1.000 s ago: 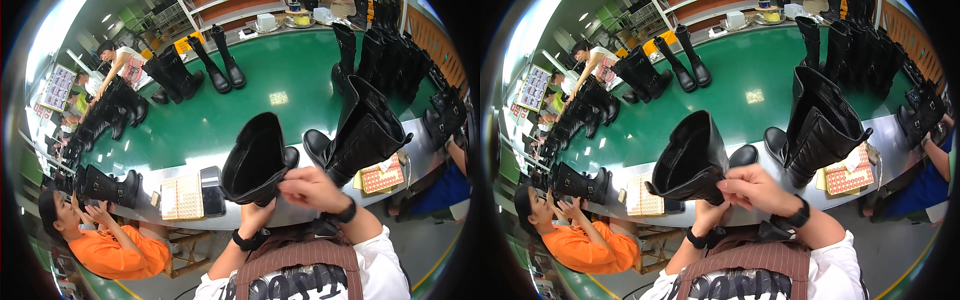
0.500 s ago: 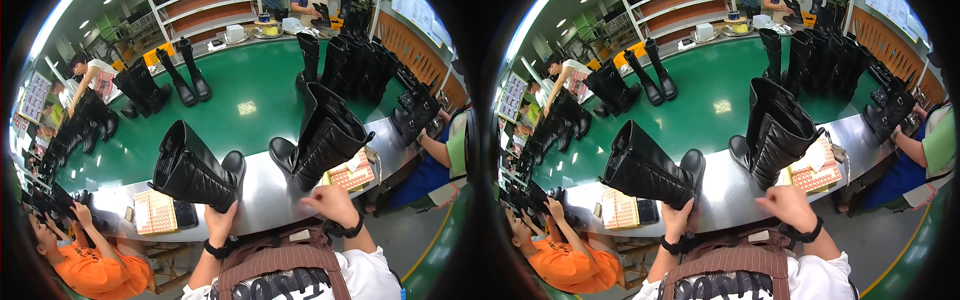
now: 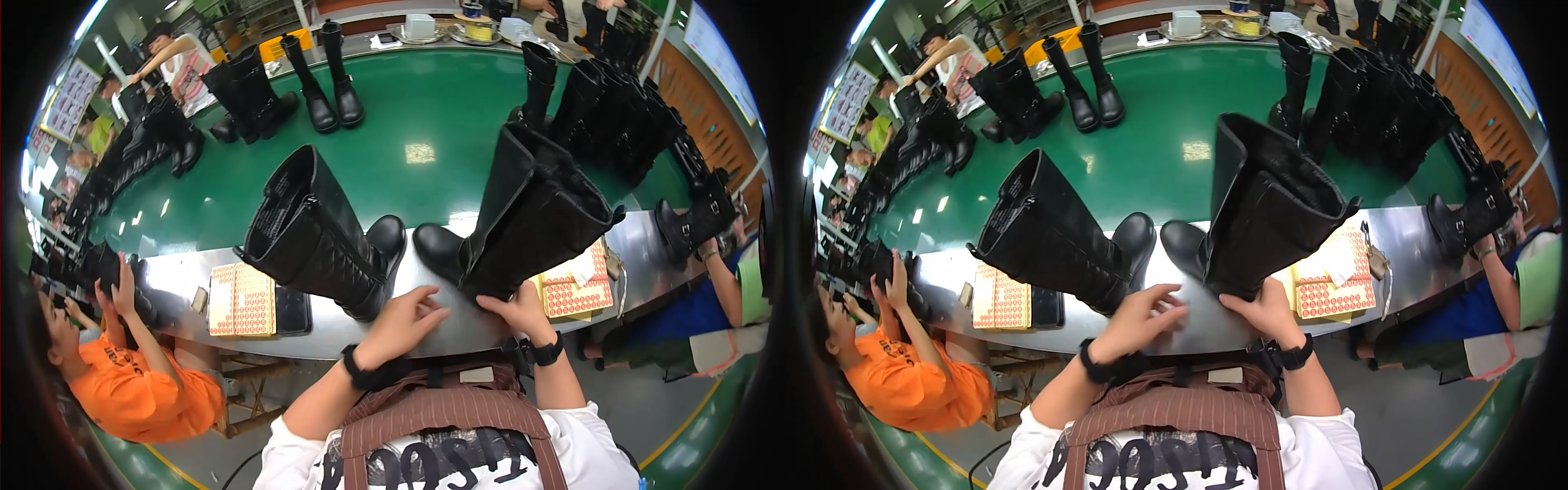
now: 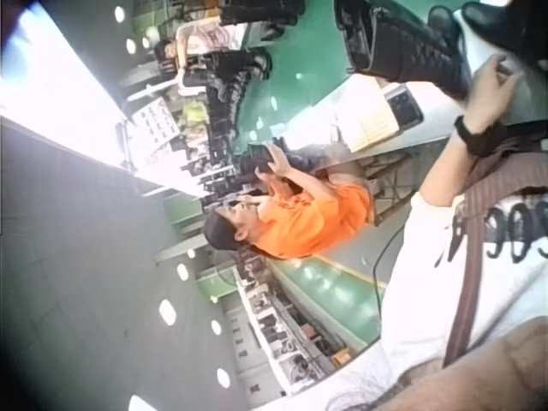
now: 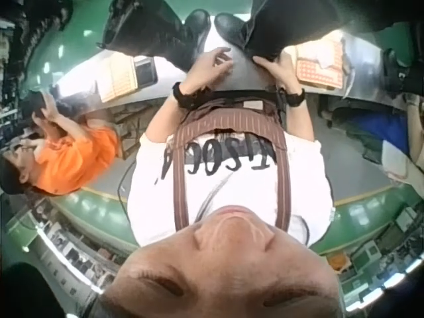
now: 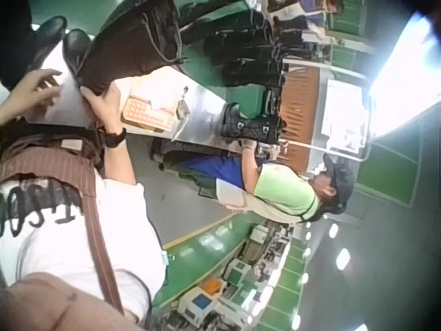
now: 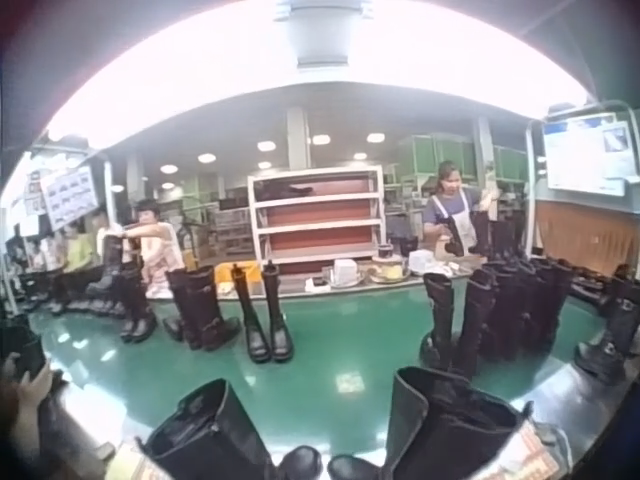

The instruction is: The recorder is inspecting and matching pairs of black quilted boots on a factory conveyor belt.

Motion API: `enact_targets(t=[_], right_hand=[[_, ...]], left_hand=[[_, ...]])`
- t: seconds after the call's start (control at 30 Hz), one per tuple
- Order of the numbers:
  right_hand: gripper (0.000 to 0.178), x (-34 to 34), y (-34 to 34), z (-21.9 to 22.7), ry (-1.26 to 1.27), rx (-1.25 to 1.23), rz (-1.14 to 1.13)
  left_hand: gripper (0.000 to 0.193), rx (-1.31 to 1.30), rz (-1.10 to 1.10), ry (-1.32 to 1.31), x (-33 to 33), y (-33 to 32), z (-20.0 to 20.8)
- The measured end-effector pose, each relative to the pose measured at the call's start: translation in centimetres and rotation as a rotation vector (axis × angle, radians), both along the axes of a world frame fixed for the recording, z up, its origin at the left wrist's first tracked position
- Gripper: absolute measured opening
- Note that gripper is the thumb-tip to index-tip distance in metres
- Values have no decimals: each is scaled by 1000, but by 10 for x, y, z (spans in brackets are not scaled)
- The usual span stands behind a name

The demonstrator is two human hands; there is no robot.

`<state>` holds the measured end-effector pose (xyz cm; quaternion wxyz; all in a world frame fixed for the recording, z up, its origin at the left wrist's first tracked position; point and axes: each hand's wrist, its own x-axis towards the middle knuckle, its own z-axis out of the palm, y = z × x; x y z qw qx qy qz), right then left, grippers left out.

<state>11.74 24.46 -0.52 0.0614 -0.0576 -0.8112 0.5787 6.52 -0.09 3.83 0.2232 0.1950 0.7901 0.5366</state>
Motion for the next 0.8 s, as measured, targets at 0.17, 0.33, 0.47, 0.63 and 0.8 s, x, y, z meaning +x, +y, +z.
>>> enact_targets(t=[0.17, 0.33, 0.47, 0.63, 0.8], right_hand=[[53, 1, -1, 12, 88, -43, 132], [49, -6, 2, 13, 83, -35, 209], [42, -8, -4, 10, 107, -65, 198], [41, -6, -13, 12, 146, 36, 101], [46, -5, -24, 14, 234, 70, 58]], left_hand=[[33, 68, 18, -386, -20, 38, -39], [27, 103, -176, -555, -34, 37, -53], [30, 198, -309, -699, -43, 34, -46], [29, 280, -255, -598, -30, 28, 51], [33, 431, -330, -288, -20, 5, 157]])
